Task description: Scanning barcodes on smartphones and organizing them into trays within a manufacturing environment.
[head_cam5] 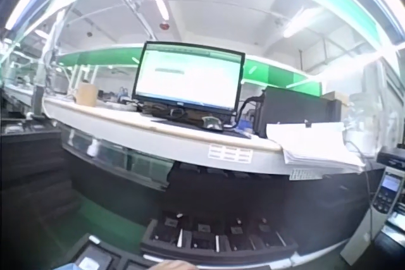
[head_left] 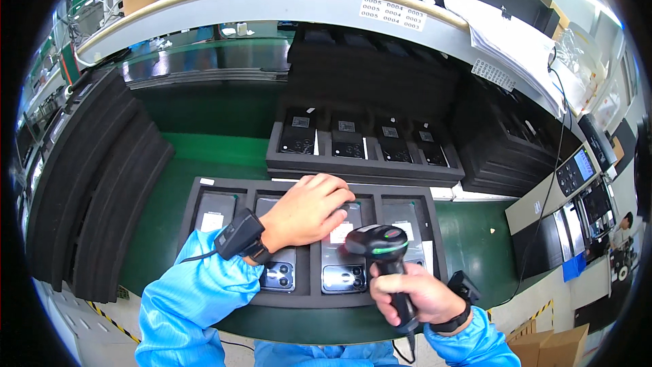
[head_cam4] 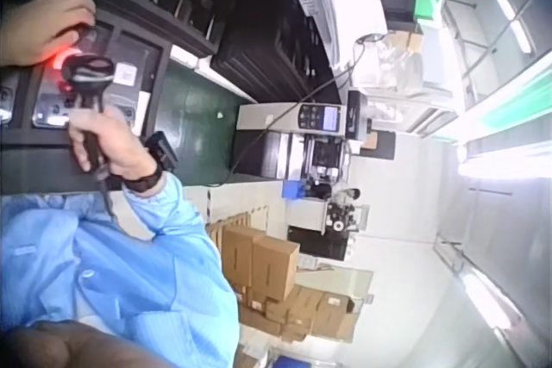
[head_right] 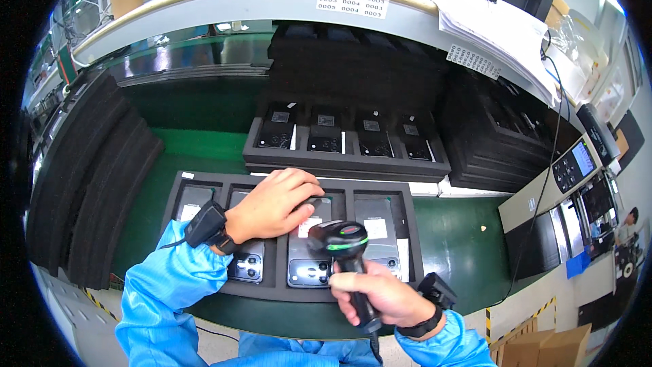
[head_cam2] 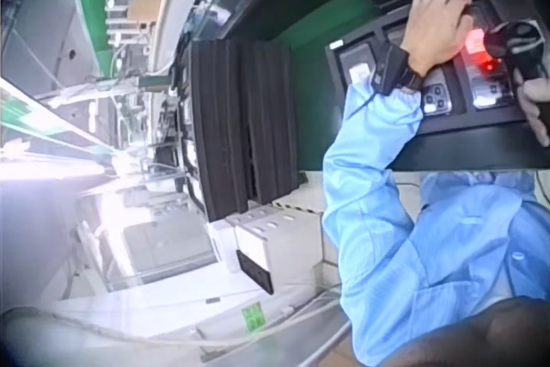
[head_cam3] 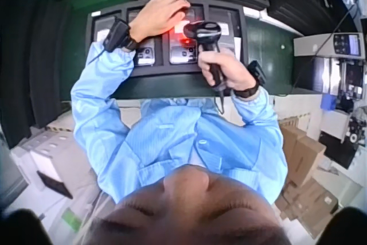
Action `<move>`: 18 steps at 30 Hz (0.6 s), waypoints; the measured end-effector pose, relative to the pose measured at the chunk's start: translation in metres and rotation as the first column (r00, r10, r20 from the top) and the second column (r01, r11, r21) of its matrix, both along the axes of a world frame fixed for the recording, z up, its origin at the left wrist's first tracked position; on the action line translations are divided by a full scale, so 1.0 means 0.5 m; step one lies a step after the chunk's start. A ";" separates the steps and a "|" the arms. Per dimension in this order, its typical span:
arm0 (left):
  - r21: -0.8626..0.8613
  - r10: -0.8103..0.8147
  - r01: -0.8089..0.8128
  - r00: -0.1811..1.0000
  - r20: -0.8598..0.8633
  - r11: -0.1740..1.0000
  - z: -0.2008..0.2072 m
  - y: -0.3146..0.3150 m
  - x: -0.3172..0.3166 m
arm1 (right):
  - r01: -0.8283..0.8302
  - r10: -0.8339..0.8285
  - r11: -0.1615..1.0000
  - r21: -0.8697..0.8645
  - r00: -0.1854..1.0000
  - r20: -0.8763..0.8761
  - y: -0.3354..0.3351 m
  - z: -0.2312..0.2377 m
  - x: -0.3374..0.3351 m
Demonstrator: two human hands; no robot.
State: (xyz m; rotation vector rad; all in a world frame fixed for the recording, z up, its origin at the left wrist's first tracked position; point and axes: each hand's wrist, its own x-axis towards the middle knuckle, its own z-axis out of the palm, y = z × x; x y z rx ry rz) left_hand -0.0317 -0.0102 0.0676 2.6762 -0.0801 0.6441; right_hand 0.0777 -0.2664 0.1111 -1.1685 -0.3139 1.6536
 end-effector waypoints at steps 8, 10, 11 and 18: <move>0.227 -0.034 0.031 0.999 0.008 0.973 0.012 -0.018 -0.005 | 0.000 -0.022 0.997 0.078 0.960 0.279 -0.040 0.031 0.018; 0.263 -0.001 0.014 0.999 -0.049 0.965 0.002 -0.023 -0.007 | 0.145 -0.199 0.978 0.148 0.854 0.481 -0.076 0.019 0.044; 0.276 0.006 0.014 0.997 -0.073 0.961 0.001 -0.024 -0.004 | 0.210 -0.292 0.955 0.208 0.774 0.561 -0.101 0.009 0.068; 0.176 0.111 -0.070 0.966 -0.235 0.982 0.010 -0.039 -0.011 | 0.599 -0.493 0.749 0.283 0.218 0.842 -0.163 -0.109 0.243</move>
